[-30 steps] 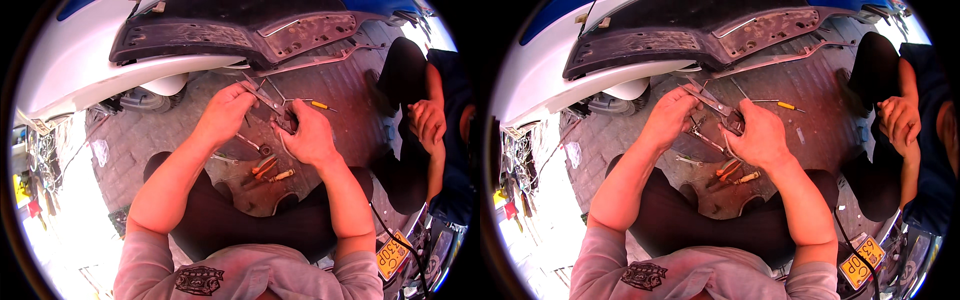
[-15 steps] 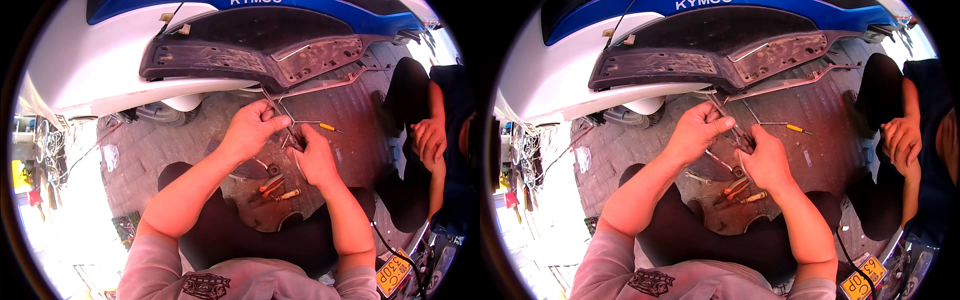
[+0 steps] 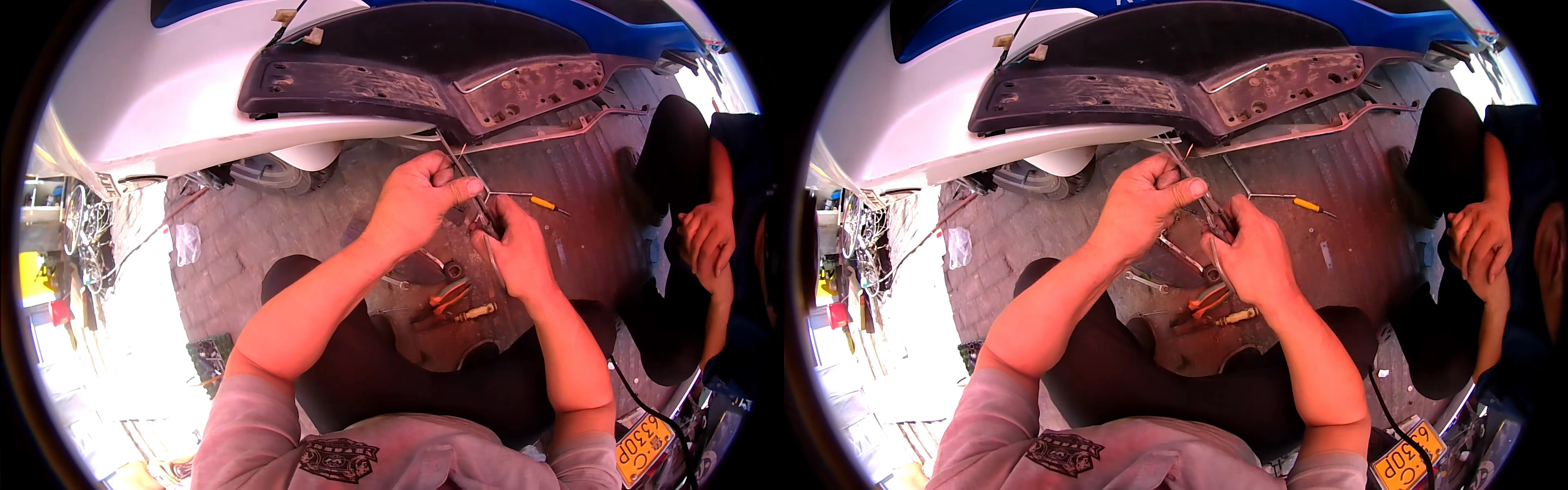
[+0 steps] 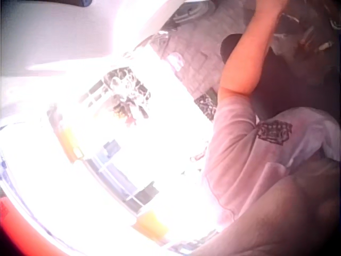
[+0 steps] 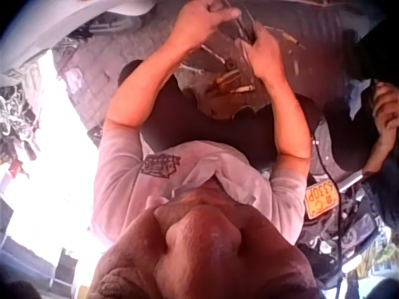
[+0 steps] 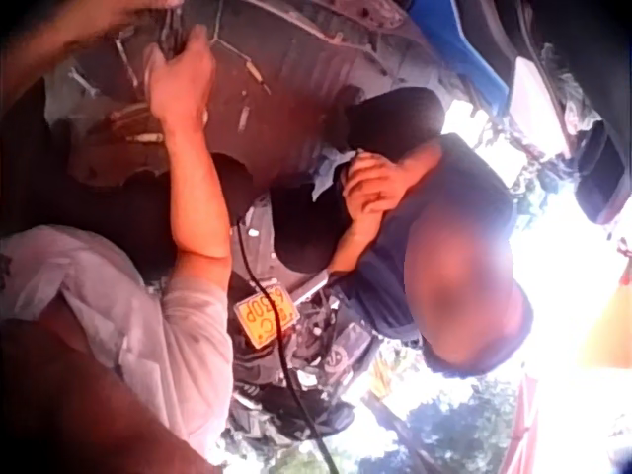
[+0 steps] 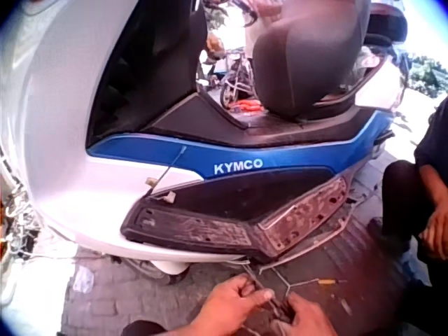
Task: The person works on the electrical wires behind a motorcycle panel, using their hands and a screwdriver to manage the wiring and reattach a component.
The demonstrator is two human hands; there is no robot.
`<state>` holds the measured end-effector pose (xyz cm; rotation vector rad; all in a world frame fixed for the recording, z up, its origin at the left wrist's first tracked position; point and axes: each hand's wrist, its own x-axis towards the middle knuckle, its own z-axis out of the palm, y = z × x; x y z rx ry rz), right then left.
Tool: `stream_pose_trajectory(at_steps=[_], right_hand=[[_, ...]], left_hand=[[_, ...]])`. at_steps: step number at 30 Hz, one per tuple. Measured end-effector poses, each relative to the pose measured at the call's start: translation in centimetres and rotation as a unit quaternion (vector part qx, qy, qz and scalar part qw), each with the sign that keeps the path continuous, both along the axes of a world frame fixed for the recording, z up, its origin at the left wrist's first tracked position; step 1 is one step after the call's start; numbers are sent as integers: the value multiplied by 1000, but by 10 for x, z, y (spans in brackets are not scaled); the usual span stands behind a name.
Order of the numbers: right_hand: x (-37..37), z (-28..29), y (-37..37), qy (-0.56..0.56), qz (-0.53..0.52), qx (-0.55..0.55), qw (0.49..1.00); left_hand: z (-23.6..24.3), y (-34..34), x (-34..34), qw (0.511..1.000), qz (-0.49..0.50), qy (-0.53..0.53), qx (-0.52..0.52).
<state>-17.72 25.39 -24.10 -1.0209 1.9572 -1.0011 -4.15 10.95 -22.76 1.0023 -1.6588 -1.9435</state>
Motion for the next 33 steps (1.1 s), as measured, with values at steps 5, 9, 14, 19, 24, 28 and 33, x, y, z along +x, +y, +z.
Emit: stream_pose_trajectory(at_steps=[5,9,14,19,24,28,33], right_hand=[[4,10,-3,-11,-5,24,1000],[4,11,-2,-7,-8,12,1000],[5,10,0,-3,-13,-13,1000],[7,16,-1,-11,-10,8,1000],[9,25,-2,10,-7,8,1000],[10,18,1,22,-39,-14,999],[-10,31,-4,24,-56,-47,997]], left_hand=[[4,0,4,1000,21,-17,9],[3,0,4,1000,13,-24,-11],[11,1,4,999,10,-37,-22],[13,2,7,999,18,-29,-25],[18,3,9,999,17,-34,-35],[25,10,6,998,42,-33,-44],[6,15,-6,998,-23,-19,-58]])
